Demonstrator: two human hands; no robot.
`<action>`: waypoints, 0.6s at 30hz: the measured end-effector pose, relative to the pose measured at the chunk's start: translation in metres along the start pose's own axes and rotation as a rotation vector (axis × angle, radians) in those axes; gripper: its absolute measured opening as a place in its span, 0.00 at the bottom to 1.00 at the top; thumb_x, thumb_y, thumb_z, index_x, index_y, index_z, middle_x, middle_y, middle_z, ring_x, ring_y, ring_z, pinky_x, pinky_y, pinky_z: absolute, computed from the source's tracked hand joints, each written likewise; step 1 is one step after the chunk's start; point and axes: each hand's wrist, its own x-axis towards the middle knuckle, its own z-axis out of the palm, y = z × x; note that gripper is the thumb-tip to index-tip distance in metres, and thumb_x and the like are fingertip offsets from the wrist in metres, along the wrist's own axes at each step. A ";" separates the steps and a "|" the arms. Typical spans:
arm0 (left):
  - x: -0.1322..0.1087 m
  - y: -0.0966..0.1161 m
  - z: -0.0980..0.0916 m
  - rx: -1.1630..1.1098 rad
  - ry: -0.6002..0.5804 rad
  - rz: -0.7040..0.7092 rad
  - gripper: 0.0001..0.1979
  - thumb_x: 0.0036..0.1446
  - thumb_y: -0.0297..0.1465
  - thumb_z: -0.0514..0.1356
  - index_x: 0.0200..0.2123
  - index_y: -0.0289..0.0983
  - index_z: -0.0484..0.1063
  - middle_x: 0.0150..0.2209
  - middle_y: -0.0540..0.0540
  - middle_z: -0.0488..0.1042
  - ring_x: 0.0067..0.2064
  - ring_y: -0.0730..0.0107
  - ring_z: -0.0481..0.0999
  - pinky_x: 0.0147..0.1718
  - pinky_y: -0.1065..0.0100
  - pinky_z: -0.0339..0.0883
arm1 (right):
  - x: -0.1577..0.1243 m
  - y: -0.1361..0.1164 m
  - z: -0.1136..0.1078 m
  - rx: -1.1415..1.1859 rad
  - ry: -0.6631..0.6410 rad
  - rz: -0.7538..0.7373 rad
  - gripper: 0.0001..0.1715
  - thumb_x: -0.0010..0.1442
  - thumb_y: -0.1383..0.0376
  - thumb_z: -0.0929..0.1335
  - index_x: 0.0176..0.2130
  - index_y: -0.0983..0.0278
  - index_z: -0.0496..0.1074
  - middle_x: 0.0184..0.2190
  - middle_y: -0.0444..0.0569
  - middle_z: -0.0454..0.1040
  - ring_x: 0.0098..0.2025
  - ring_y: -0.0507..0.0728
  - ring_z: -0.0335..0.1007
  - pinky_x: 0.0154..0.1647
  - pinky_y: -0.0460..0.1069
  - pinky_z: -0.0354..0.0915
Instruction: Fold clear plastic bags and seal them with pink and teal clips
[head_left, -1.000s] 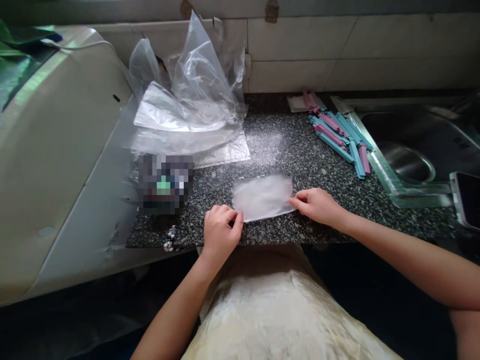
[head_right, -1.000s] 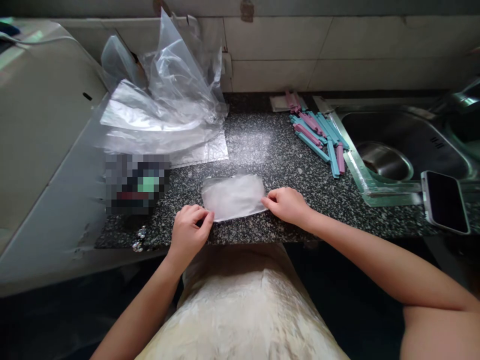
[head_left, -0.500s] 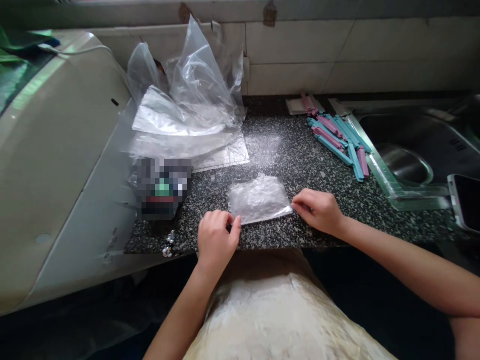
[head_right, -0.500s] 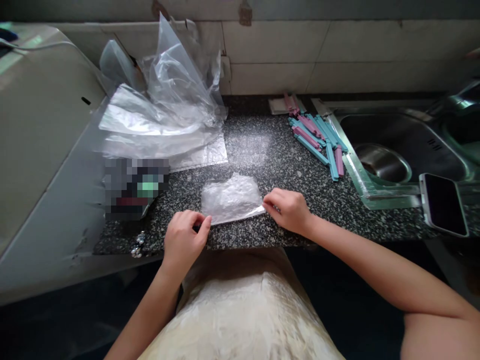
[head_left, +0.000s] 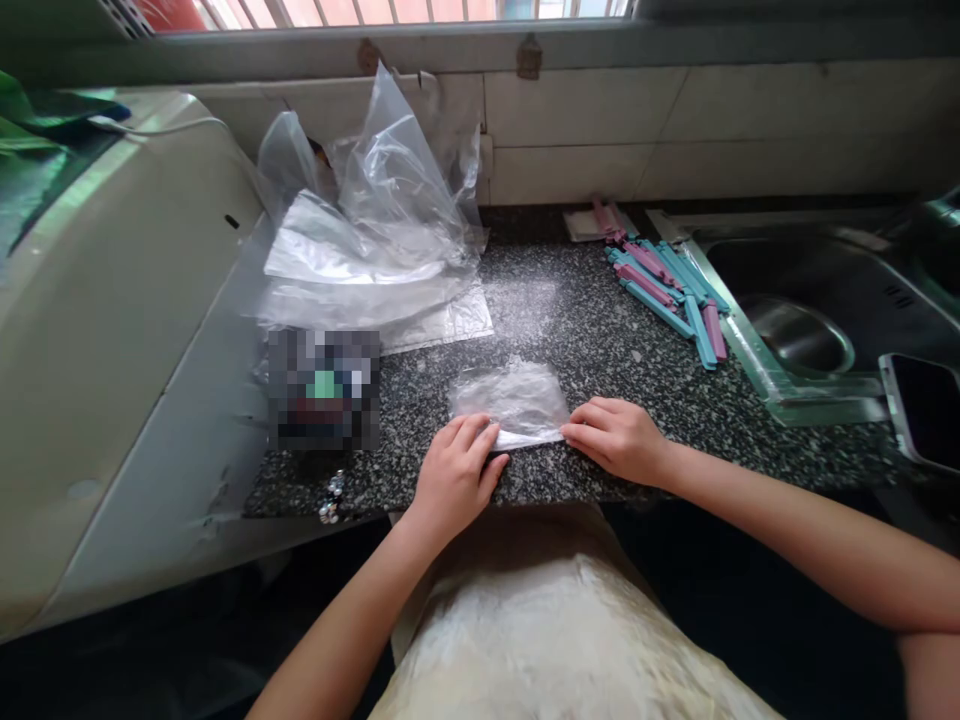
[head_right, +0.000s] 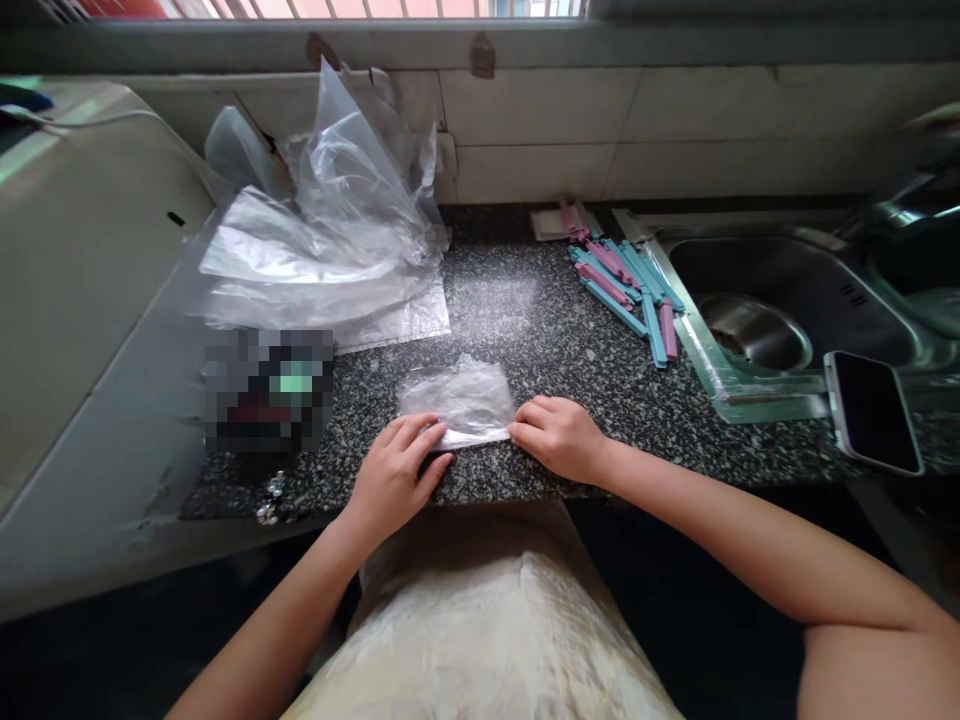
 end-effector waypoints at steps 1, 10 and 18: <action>-0.001 -0.001 0.000 -0.005 -0.004 0.000 0.14 0.59 0.34 0.52 0.46 0.36 0.69 0.47 0.39 0.71 0.49 0.57 0.68 0.49 0.57 0.63 | 0.000 0.000 0.000 -0.020 -0.006 -0.008 0.12 0.61 0.67 0.61 0.32 0.65 0.73 0.29 0.48 0.73 0.30 0.51 0.62 0.32 0.46 0.59; 0.027 0.018 -0.009 0.024 0.098 0.076 0.17 0.56 0.39 0.55 0.45 0.34 0.70 0.44 0.36 0.72 0.45 0.56 0.69 0.44 0.57 0.63 | 0.022 0.005 -0.018 0.103 0.017 0.041 0.12 0.61 0.67 0.61 0.30 0.65 0.70 0.29 0.50 0.71 0.32 0.53 0.61 0.34 0.48 0.59; 0.076 0.018 -0.054 -0.623 -0.036 -0.117 0.10 0.56 0.32 0.55 0.26 0.34 0.70 0.22 0.50 0.68 0.24 0.76 0.65 0.24 0.72 0.57 | 0.059 0.033 -0.057 0.558 0.139 0.215 0.20 0.53 0.54 0.68 0.43 0.62 0.67 0.39 0.51 0.69 0.42 0.57 0.64 0.41 0.52 0.62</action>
